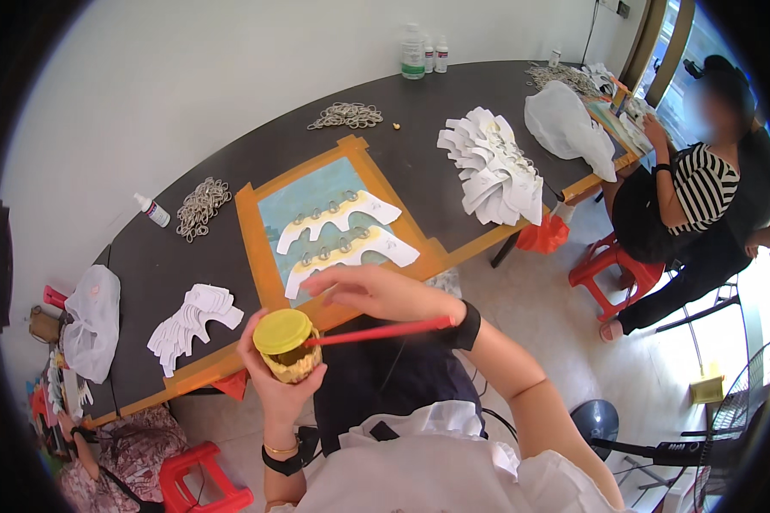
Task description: The recorder is applying yellow glue to white shoe components using a brush and then attaching metal rings to the glued areas.
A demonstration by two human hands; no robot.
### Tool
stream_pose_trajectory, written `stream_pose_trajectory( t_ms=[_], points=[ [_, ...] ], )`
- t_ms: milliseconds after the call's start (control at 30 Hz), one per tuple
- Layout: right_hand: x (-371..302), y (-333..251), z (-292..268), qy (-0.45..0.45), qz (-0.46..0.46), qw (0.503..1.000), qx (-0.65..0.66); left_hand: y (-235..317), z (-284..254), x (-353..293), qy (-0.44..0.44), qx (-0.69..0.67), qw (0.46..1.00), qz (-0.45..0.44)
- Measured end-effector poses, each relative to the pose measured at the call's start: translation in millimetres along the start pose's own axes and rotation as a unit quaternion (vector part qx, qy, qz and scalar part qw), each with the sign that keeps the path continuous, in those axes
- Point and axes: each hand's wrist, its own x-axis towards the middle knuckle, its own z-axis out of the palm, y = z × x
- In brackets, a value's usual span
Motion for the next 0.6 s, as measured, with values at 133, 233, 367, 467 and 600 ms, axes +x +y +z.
stream_pose_trajectory(
  t_ms=[133, 233, 367, 467, 600],
  points=[
    [-17, -7, 10, -0.038, -0.053, 0.984, 0.165, 14, 14, -3, -0.062, -0.017, 0.998, -0.024],
    [-29, -31, 16, -0.065, 0.014, 0.988, 0.139, 18, 18, -8, -0.089, 0.009, 0.995, -0.036],
    [-36, -16, 21, -0.103, -0.001, 0.980, 0.170, 25, 18, -19, -0.114, -0.006, 0.992, -0.047],
    [-39, -5, 30, -0.134, -0.059, 0.966, 0.215, 31, 18, -32, -0.097, -0.035, 0.994, -0.024],
    [-40, -10, 37, -0.144, -0.085, 0.976, 0.135, 38, 9, -42, -0.106, -0.033, 0.993, -0.026]
  ],
)
